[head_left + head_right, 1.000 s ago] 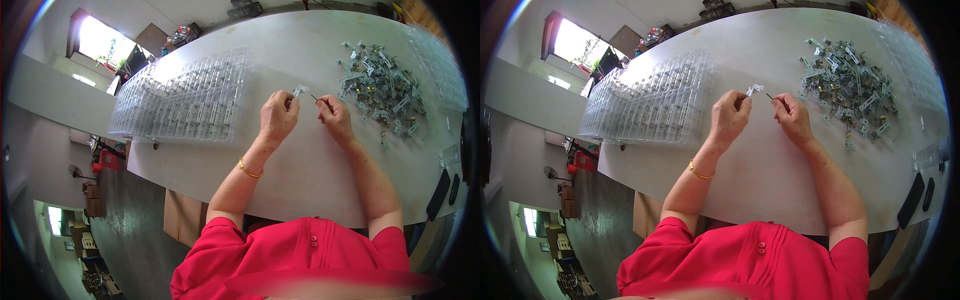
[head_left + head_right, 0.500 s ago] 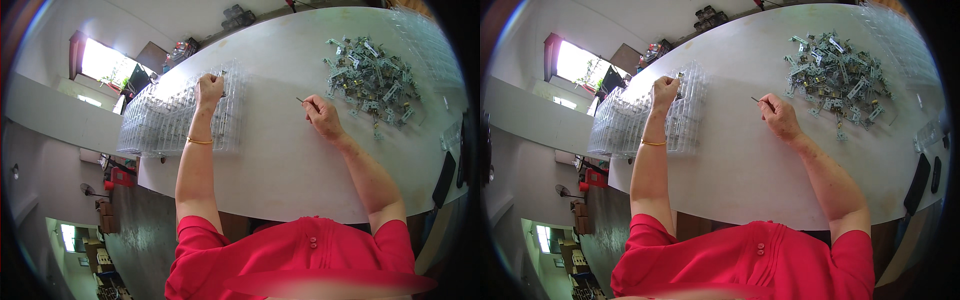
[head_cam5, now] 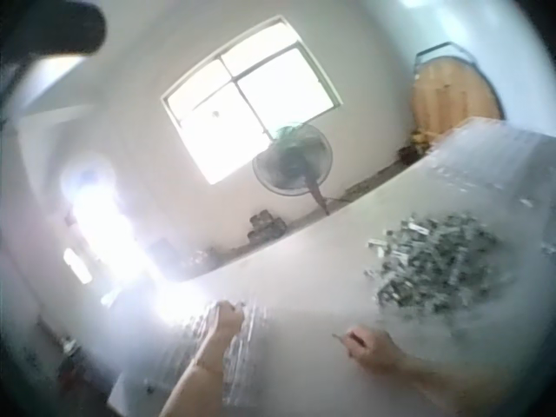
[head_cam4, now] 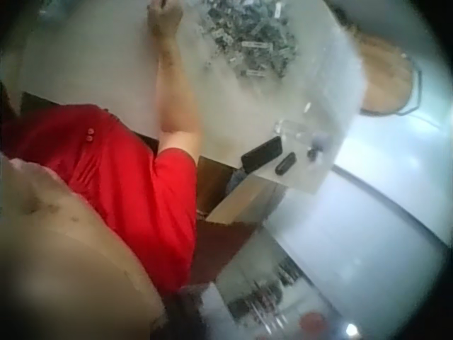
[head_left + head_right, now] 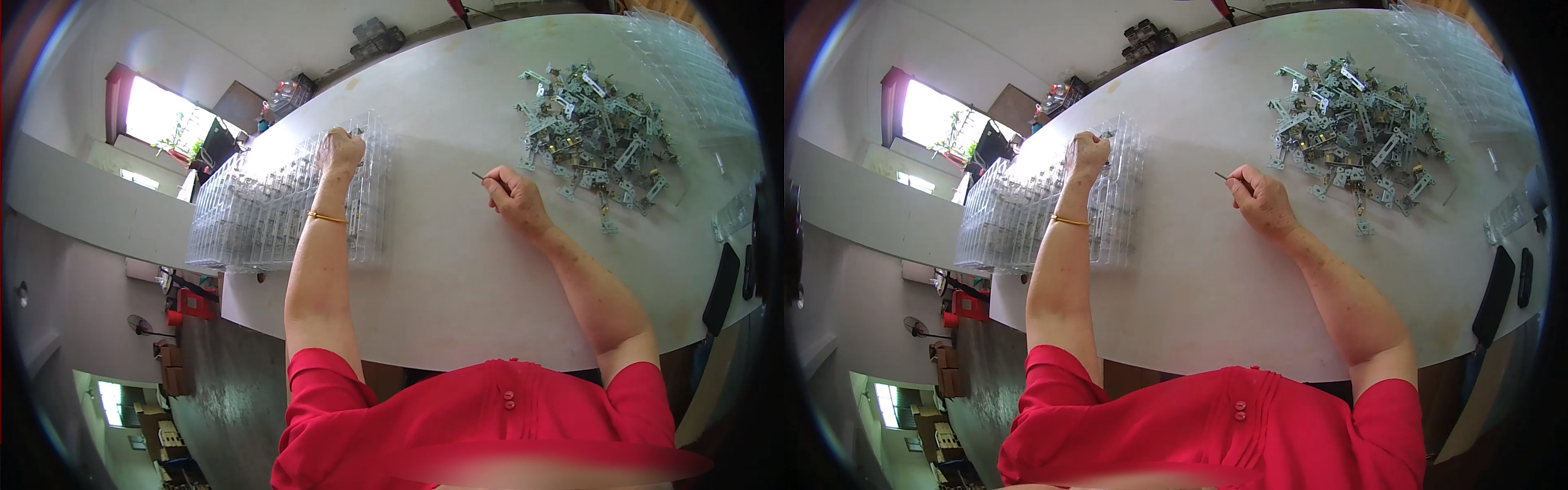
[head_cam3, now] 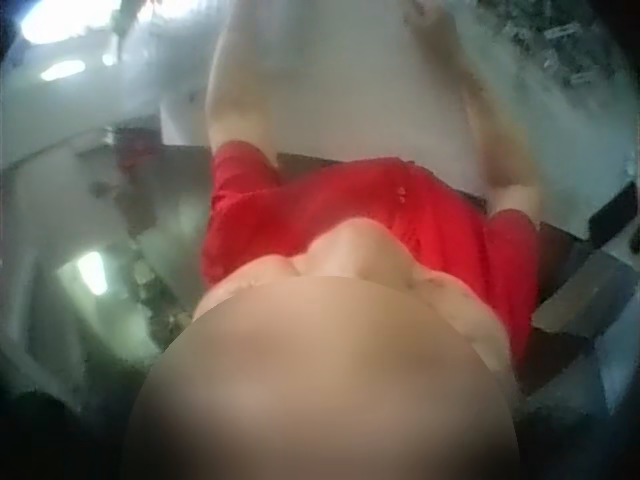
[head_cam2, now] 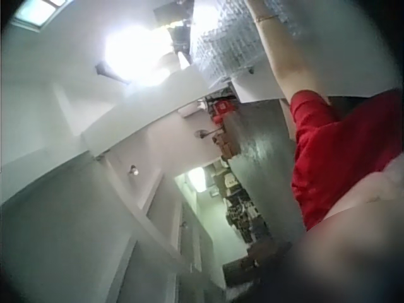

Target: The person inserts metal pins into metal hinge components by hand, then organizes the assembled components into a plastic tray.

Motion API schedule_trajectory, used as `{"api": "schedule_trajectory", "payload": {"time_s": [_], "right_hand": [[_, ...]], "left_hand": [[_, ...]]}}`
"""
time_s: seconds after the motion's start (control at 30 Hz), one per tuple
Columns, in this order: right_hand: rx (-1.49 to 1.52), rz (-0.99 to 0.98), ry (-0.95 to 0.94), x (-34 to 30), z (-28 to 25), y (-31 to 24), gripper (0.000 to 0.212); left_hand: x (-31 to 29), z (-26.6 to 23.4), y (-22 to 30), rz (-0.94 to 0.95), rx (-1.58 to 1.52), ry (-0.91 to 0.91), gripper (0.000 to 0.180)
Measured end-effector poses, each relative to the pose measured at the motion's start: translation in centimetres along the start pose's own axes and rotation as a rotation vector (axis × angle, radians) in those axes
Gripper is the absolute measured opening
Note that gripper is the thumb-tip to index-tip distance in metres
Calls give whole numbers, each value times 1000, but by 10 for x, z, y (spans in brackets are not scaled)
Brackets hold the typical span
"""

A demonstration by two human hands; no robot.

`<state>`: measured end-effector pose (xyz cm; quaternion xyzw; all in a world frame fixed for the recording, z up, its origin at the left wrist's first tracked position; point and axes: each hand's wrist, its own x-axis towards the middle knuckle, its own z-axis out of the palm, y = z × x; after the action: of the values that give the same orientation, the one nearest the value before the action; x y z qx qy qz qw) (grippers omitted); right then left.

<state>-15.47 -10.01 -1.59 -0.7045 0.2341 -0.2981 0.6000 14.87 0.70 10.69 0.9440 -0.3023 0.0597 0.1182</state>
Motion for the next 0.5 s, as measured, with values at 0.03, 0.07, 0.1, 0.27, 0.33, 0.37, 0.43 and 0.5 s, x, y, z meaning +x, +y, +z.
{"api": "schedule_trajectory", "payload": {"time_s": [0.03,0.07,0.1,0.27,0.33,0.37,0.43,0.5], "right_hand": [[-1,-8,-8,0,2,-2,20],[-2,-16,-16,0,3,-4,20],[0,-18,-20,0,4,-7,20],[4,-8,-20,1,2,-3,20],[13,-3,-17,0,2,-6,19],[24,0,-16,0,3,-8,19],[43,1,-20,2,5,-6,19],[51,13,-10,1,2,-4,18]], "left_hand": [[1,0,-3,-3,2,3,33],[2,1,-6,9,3,-6,33],[3,2,-9,22,3,-15,34],[-6,5,5,23,82,3,34],[-7,5,6,32,86,27,33],[-7,5,3,64,91,74,32],[-10,3,5,97,92,122,31],[-27,-5,27,220,50,263,32]]}}
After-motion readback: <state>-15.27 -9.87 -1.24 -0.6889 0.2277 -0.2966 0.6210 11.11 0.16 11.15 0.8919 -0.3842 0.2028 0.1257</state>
